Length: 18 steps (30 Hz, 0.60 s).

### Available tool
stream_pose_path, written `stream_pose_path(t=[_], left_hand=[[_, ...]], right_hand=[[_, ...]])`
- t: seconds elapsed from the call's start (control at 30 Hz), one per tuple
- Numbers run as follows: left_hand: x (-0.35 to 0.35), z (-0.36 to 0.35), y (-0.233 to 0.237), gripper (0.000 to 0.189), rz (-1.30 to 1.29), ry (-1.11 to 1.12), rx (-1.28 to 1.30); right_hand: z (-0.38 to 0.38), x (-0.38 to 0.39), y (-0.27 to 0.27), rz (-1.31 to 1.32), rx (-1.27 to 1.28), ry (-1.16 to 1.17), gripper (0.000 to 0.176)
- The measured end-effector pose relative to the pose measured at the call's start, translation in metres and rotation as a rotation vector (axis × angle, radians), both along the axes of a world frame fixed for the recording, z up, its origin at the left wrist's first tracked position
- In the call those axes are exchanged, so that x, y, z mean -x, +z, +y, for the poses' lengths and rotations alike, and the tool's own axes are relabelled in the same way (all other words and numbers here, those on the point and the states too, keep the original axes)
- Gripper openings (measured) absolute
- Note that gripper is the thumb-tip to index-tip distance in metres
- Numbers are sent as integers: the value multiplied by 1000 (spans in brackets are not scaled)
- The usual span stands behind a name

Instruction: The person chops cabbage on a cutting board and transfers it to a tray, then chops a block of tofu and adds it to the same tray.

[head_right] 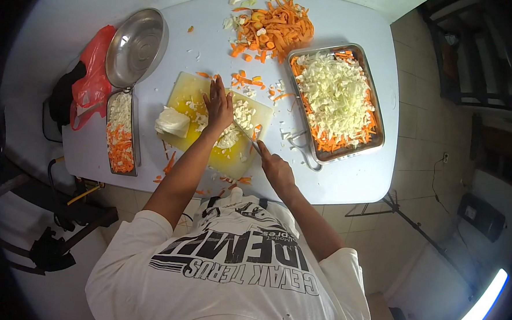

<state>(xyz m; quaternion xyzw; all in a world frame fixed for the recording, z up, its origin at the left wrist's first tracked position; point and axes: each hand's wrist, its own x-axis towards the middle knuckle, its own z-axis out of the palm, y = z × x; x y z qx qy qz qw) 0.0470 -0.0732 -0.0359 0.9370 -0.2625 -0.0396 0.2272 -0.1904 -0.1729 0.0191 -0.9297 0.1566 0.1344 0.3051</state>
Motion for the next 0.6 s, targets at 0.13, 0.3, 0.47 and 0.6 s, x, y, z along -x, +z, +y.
stream_pose_path(t=[0.13,0.3,0.47,0.6], left_hand=[[-2,-2,-3,63,-57,12,-129],[1,2,1,60,-31,12,-99],[-13,35,28,44,138,249,598],[-9,70,7,40,247,321,600]], right_hand=[[-9,-4,-8,50,-46,25,62],[-15,-1,-11,8,-55,36,63],[-9,3,25,-83,-157,-54,63],[-8,-9,26,-117,-177,-73,62]])
